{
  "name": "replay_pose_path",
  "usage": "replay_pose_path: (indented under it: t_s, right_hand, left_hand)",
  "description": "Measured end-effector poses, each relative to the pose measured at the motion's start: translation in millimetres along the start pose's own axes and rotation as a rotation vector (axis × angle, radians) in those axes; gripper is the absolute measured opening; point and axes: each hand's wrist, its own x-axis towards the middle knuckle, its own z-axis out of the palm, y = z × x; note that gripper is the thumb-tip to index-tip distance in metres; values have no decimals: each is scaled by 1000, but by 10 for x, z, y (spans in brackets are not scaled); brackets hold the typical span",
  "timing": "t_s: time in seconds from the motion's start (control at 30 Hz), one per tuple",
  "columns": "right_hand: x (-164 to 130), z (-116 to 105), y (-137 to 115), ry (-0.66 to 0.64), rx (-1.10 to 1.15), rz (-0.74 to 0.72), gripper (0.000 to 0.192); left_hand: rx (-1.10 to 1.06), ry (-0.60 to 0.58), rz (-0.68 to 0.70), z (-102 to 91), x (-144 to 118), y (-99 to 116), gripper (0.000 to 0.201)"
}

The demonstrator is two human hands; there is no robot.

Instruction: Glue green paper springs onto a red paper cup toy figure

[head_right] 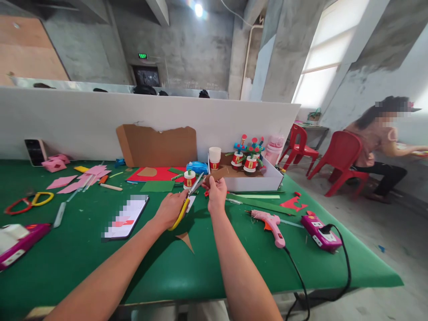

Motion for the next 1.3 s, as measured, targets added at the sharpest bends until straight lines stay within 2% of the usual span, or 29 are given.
replay_pose_path:
  t_s: [0.1, 0.37, 0.5, 0.7, 0.97, 1.3]
  right_hand:
    - [-26, 40, 38, -23, -13, 14, 33]
    - [-89, -182, 92, -45, -50, -15, 43]
    - [-80, -161, 65, -98, -57, 15, 41]
    - [-97, -148, 44, -108, -79, 27, 40]
    - [-147, -101, -25, -196, -112, 75, 40]
    - [-159, -86, -27, -188, -120, 79, 43]
  left_hand:
    - [-13, 4, -10, -9, 3, -15, 30]
    - [5, -53, 12, -33, -11, -5, 28]
    - [8, -62, 30, -20, -13, -16, 29]
    - [28, -69, 45, -17, -21, -7, 29]
    - [51, -65, 15, -20, -13, -6, 32]
    - [50, -53, 18, -44, -10, 3, 31]
